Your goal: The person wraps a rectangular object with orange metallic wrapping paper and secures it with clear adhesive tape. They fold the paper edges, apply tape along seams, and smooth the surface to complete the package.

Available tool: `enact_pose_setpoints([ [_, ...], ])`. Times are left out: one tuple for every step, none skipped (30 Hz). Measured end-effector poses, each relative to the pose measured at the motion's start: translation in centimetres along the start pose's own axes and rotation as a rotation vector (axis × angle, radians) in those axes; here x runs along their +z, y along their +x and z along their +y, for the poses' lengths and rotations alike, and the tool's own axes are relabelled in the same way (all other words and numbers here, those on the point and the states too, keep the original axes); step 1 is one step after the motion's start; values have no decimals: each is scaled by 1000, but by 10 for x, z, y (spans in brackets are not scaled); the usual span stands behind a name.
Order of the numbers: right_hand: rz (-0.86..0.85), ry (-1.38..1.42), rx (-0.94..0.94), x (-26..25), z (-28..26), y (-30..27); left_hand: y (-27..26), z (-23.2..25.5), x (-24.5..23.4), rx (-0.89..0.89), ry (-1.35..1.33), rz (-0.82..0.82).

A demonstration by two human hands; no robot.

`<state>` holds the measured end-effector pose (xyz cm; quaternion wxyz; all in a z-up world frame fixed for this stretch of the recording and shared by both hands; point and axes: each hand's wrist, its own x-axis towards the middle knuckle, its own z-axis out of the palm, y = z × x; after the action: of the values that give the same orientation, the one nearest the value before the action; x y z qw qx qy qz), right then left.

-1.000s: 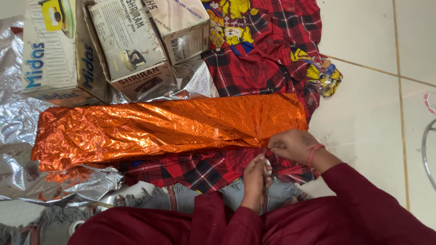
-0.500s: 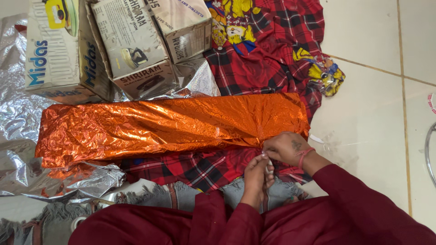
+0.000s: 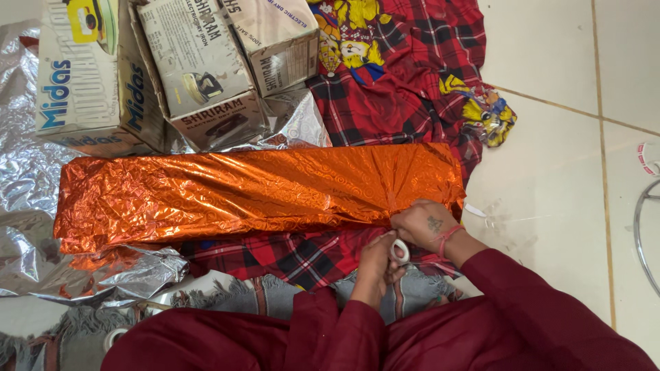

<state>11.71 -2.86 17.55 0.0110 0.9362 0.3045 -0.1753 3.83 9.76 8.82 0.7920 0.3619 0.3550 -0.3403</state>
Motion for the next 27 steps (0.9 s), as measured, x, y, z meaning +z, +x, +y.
enact_pose_setpoints([
  [-17,18,19,-1,0,0,3,-1,-1,-3,10,2],
  [-35,37,38,-1,-1,0,5,-3,-3,-6,20,5],
  [-52,56,57,-1,-2,0,8,-5,-4,-8,30,9],
  [-83,90,85,-1,-2,0,11,-6,-6,-1,18,-1],
  [-114,124,114,-1,-2,1,13,-7,-7,7,5,-10],
  [-144,157,145,-1,-1,1,16,-8,-7,15,-6,-22],
  [-149,178,135,0,2,2,18,-9,-8,32,8,-14],
  [-156,199,127,2,4,3,19,-10,-8,47,22,-5],
  [-162,220,118,4,8,3,19,-10,-8,61,35,3],
  [-221,148,99,6,13,4,19,-7,-9,93,-14,27],
  [-279,75,80,8,19,4,18,-3,-11,126,-63,51],
  [-339,7,63,11,23,1,15,1,-14,154,-109,77],
  [-327,85,102,13,28,-3,10,5,-19,142,-90,86],
  [-312,156,135,12,34,-5,5,13,-23,137,-75,94],
  [-297,228,168,11,37,-5,-1,21,-26,133,-60,103],
  [-310,240,164,11,36,-6,-9,26,-27,112,-47,94],
  [-322,252,159,10,33,-6,-17,30,-27,91,-33,85],
  [-333,261,156,8,30,-7,-26,35,-27,72,-19,74],
  [-300,235,122,6,25,-7,-34,39,-25,86,5,61],
  [-269,209,88,4,18,-7,-42,42,-24,98,27,50],
  [-238,183,54,1,11,-7,-50,46,-23,109,50,38],
  [-236,128,97,-2,4,-8,-58,49,-22,151,-2,-8],
  [-234,73,140,-6,-2,-10,-66,53,-21,193,-54,-54],
  [-230,16,182,-10,-7,-9,-73,59,-20,238,-106,-100],
  [-173,7,214,-14,-12,-7,-82,64,-20,250,-77,-89],
  [-115,-1,245,-16,-15,-5,-91,70,-22,264,-47,-79],
  [-57,-9,277,-17,-17,-3,-100,74,-25,277,-17,-69],
])
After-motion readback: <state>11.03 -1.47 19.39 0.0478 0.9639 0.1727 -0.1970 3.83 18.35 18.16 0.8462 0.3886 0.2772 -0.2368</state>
